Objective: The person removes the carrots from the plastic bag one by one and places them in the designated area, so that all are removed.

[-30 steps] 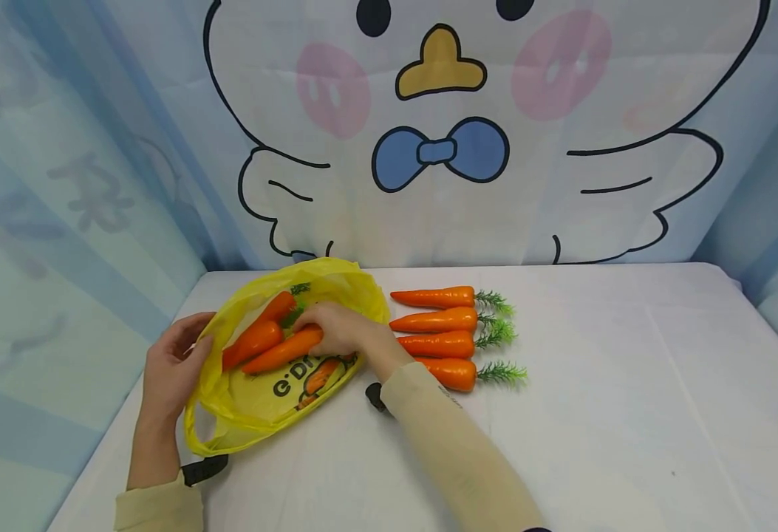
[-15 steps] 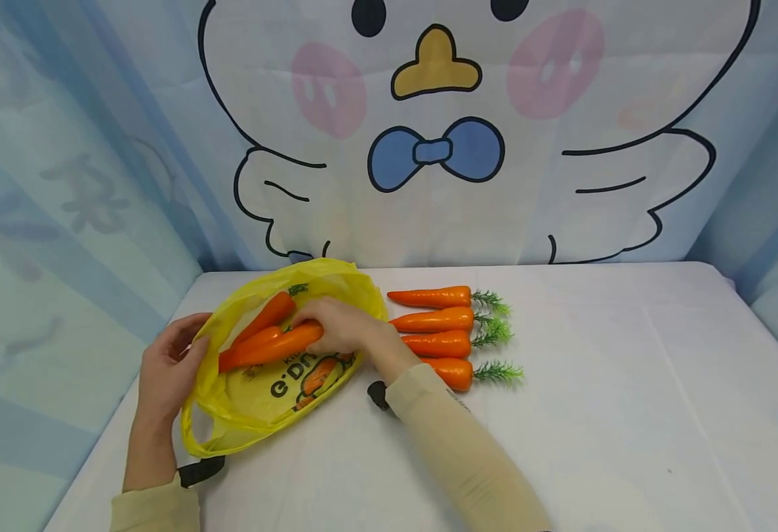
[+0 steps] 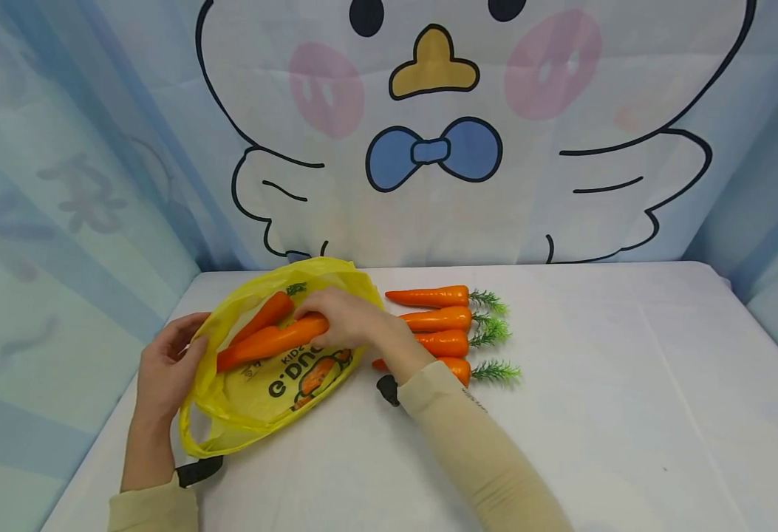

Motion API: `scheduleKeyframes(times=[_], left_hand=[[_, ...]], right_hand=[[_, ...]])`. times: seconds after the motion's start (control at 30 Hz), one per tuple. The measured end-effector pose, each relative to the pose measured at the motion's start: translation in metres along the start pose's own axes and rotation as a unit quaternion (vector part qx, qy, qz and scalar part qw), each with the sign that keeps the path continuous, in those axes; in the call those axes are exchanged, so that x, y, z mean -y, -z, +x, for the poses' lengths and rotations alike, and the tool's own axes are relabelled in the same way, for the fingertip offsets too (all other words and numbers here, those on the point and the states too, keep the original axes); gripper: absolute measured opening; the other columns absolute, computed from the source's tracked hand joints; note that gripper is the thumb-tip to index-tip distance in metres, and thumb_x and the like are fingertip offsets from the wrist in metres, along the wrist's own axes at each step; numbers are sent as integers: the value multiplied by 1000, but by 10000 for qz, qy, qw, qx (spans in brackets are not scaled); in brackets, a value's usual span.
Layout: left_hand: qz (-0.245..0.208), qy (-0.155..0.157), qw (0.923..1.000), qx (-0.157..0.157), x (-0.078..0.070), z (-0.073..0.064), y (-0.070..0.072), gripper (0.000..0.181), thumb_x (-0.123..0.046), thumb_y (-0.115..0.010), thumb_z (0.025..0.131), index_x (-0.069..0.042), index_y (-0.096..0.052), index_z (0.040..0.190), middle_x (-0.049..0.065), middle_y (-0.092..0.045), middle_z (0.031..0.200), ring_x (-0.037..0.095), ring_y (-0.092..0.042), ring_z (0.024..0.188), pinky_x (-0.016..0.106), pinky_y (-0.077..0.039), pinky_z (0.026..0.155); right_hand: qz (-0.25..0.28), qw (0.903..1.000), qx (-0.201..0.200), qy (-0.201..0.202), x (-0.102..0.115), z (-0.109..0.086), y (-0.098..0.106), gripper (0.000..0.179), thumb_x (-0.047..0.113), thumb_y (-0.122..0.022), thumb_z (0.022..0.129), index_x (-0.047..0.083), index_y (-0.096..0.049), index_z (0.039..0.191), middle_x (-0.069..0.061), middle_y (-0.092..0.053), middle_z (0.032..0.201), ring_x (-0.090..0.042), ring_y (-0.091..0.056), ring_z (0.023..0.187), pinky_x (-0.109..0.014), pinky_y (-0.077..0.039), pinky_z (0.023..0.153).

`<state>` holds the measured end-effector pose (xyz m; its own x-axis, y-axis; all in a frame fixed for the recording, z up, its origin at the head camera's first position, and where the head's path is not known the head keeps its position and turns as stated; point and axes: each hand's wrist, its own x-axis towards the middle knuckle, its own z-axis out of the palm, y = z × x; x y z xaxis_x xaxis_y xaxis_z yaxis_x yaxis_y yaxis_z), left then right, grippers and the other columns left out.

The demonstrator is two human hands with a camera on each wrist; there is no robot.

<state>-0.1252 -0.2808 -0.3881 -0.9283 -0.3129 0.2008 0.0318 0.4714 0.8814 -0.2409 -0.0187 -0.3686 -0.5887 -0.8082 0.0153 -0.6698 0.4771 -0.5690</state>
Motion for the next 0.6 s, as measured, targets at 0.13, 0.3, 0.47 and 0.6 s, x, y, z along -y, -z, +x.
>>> scheduleKeyframes(times=[0.13, 0.3, 0.47, 0.6], left_hand=[[98, 79, 9999, -31, 0, 0, -1, 34, -8, -53, 102, -6, -61, 136, 8, -62, 130, 16, -53, 113, 17, -43, 96], [138, 64, 9999, -30, 0, 0, -1, 34, -7, -53, 102, -5, -60, 135, 8, -62, 129, 18, -54, 114, 18, -43, 97], [183, 58, 9998, -41, -1, -1, 0, 34, -8, -52, 102, -5, -60, 136, 8, -62, 130, 18, -54, 114, 18, -44, 97], [176, 50, 9998, -44, 0, -1, 0, 34, -7, -52, 102, -5, -60, 136, 8, -62, 130, 18, -54, 114, 17, -44, 96]], right_hand=[[-88, 10000, 20, 9, 2, -6, 6, 40, 15, -76, 91, 17, -66, 130, 0, -58, 136, -19, -47, 124, -34, -37, 109], [-185, 9998, -27, 84, 3, -13, 14, 40, 16, -76, 91, 16, -65, 130, 1, -58, 135, -19, -47, 125, -34, -37, 110], [-249, 9996, -111, 110, 2, -20, 19, 42, 15, -76, 91, 13, -65, 131, -1, -57, 138, -21, -46, 129, -36, -36, 112], [-228, 9995, -191, 85, 2, -28, 24, 42, 16, -76, 91, 13, -65, 131, -1, -57, 137, -20, -47, 128, -36, -36, 112]])
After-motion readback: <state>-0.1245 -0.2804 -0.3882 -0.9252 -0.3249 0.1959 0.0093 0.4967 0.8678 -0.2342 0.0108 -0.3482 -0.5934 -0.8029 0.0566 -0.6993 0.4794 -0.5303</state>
